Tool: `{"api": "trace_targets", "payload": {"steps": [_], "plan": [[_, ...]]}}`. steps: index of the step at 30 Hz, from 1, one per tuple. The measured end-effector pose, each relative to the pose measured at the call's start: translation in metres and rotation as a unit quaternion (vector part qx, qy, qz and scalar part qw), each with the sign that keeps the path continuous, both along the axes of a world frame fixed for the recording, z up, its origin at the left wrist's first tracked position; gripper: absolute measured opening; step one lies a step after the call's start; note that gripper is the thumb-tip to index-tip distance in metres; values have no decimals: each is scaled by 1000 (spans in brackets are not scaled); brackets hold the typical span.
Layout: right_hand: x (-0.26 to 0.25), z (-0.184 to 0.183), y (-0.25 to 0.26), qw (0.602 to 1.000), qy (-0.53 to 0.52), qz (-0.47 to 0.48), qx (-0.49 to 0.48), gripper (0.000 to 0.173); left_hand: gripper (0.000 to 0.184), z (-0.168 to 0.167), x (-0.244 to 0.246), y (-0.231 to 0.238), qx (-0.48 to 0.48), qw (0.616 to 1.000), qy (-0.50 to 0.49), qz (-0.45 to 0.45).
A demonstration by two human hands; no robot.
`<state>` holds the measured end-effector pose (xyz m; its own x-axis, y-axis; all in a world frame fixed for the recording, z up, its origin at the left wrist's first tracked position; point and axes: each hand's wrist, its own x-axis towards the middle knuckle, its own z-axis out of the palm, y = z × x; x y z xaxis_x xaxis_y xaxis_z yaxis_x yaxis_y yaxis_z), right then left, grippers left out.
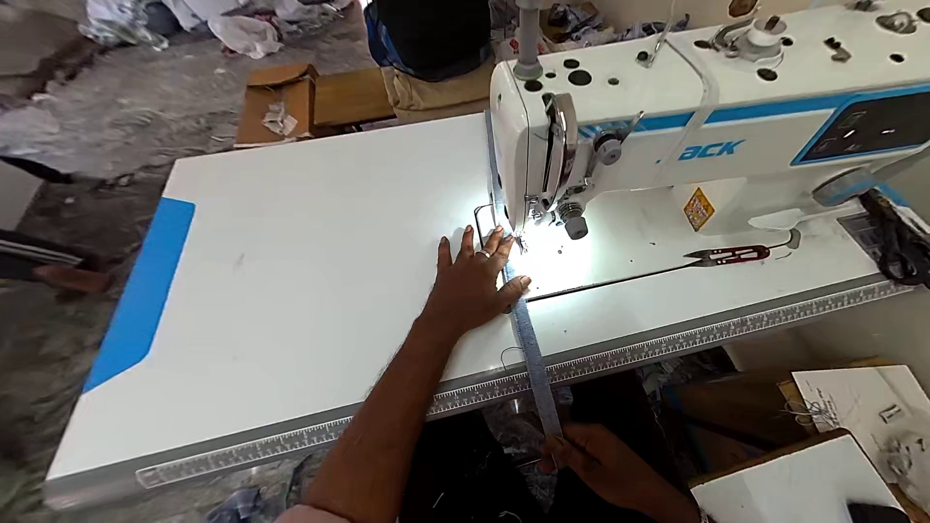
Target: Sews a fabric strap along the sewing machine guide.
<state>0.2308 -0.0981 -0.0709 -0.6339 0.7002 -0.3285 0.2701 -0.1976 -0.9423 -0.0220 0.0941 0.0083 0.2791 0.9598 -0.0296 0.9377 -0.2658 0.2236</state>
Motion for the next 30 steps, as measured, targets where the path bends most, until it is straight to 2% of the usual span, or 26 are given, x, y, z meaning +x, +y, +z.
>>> {"api": "trace_targets", "payload": {"steps": [3,7,15,18,21,25,30], "plan": [[1,-3,4,1000,-1,5,9,36,84,8,11,4,-22,1000,0,14],[-1,3,16,999,-41,8,28,36,84,4,19,14,0,1000,6,31],[-2,1,13,999,-37,-3,39,37,84,0,23,18,9,998,17,63],[1,1,12,998,-47,-7,46,36,89,-1,23,13,25,997,7,69],[2,0,10,998,-50,-11,42,35,90,-3,24,-18,52,997,2,53],[3,-4,6,998,-40,-4,37,33,74,-6,33,-90,79,997,9,-18],[-5,-9,5,997,-52,14,62,35,67,-10,33,-100,83,996,8,-15]]}}
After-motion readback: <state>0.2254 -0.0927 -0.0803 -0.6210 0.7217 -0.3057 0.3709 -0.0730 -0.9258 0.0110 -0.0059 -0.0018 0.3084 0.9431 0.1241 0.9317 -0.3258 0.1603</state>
